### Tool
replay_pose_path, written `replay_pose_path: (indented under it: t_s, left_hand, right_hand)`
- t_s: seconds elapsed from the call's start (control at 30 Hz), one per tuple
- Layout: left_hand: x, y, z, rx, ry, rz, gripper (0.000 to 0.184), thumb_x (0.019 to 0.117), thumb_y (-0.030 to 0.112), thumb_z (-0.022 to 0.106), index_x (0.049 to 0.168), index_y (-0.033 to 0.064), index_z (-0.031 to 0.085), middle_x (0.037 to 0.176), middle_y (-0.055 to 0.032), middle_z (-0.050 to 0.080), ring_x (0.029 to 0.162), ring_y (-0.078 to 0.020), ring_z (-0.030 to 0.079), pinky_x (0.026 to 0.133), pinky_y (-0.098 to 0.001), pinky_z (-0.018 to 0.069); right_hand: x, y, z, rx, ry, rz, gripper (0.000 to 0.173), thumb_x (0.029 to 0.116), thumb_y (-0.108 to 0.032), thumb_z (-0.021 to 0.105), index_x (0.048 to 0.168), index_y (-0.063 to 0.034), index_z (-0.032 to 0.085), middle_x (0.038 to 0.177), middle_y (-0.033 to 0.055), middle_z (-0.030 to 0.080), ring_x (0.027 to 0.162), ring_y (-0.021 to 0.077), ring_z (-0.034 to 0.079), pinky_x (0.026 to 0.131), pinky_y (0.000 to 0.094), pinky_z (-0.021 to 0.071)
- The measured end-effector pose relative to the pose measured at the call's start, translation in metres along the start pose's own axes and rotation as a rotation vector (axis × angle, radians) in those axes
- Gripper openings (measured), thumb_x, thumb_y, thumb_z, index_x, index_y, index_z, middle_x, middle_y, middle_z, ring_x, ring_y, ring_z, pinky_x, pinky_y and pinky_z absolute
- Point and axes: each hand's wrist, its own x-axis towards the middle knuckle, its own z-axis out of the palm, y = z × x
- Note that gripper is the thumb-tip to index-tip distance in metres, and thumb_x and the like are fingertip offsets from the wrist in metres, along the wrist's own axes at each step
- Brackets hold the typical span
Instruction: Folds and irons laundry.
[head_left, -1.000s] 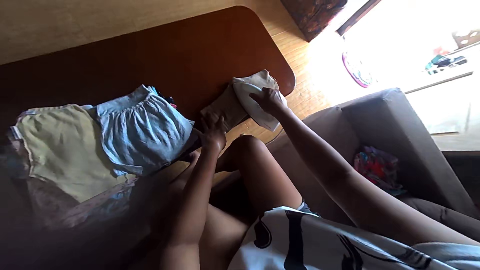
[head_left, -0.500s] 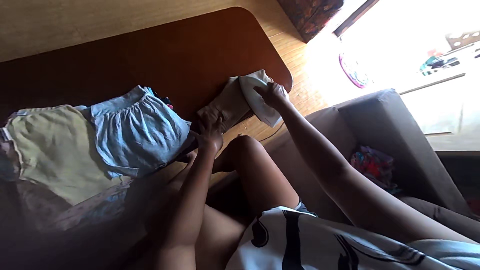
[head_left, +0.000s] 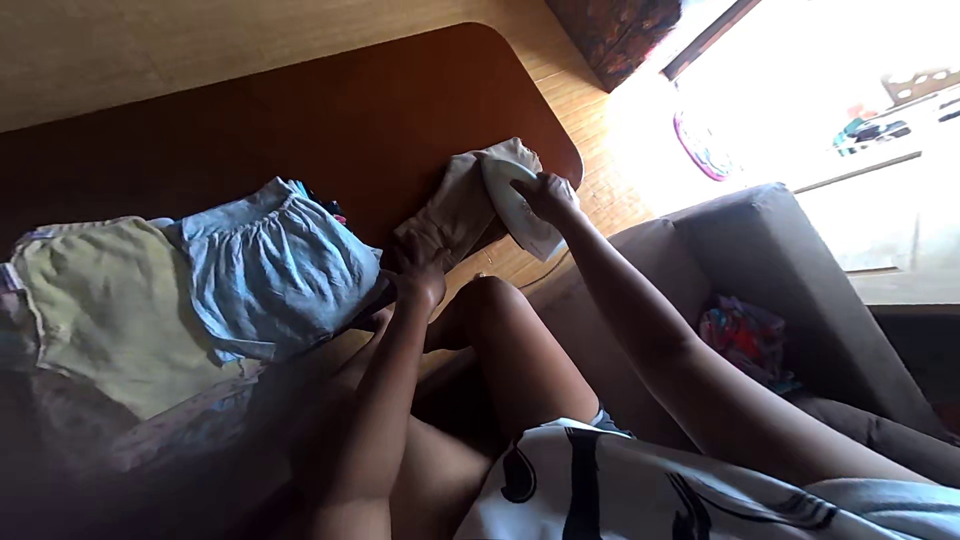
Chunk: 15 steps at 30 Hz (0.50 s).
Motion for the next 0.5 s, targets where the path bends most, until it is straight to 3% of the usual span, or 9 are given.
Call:
replay_pose_path:
  t_s: [0.07,0.17,0.27,0.37,0.5]
  left_hand:
    - [-0.001,0.002,-0.003,0.0,-0.006,-0.001,0.063,0.1004,0.021,0.064,0.158,0.0311,0.041,0.172,-0.0188,-0.009,0.154,-0.053,0.001,0.103,-0.0861,0.021]
    - [-0.002,0.002,-0.003,-0.032,-0.027,-0.007,0.062,0.1012,0.017,0.063,0.158,0.0293,0.04,0.172,-0.0182,-0.011,0.154,-0.0539,-0.002,0.104,-0.0872,0.015]
    - [-0.005,0.004,-0.005,-0.01,-0.03,-0.013,0.06,0.1015,0.017,0.062,0.156,0.0315,0.043,0.172,-0.0174,-0.009,0.154,-0.0528,0.002,0.105,-0.0852,0.0172]
    - [-0.004,0.004,-0.006,0.017,-0.054,-0.017,0.062,0.1,0.016,0.064,0.156,0.0307,0.043,0.172,-0.016,-0.01,0.155,-0.0515,0.002,0.104,-0.0851,0.0203]
    - [-0.004,0.002,-0.007,0.009,-0.079,-0.012,0.064,0.0993,0.014,0.064,0.157,0.0291,0.042,0.171,-0.0175,-0.012,0.154,-0.0526,0.0,0.104,-0.0861,0.0191]
  right_hand:
    - [-0.007,0.022,0.001,0.017,0.015,0.023,0.063,0.1007,-0.061,0.054,0.117,-0.0024,0.068,0.114,0.0249,0.069,0.111,0.0438,0.066,0.091,0.0668,0.05]
    - [-0.017,0.053,-0.007,-0.016,0.007,0.082,0.064,0.1004,-0.063,0.054,0.118,-0.0027,0.068,0.114,0.0262,0.069,0.112,0.0455,0.066,0.092,0.0685,0.0488]
    - [-0.02,0.063,-0.022,0.0,0.013,0.094,0.064,0.1008,-0.063,0.052,0.117,-0.003,0.068,0.112,0.0265,0.069,0.108,0.0448,0.066,0.09,0.0679,0.049]
    - [-0.01,0.053,-0.031,0.022,0.05,0.075,0.067,0.1007,-0.064,0.051,0.115,-0.0011,0.067,0.109,0.0264,0.069,0.103,0.0441,0.068,0.088,0.0669,0.0501]
    - [0.03,0.024,-0.031,-0.029,0.039,0.028,0.069,0.0995,-0.064,0.054,0.115,0.0013,0.069,0.117,0.0282,0.068,0.115,0.0464,0.064,0.094,0.0695,0.0473]
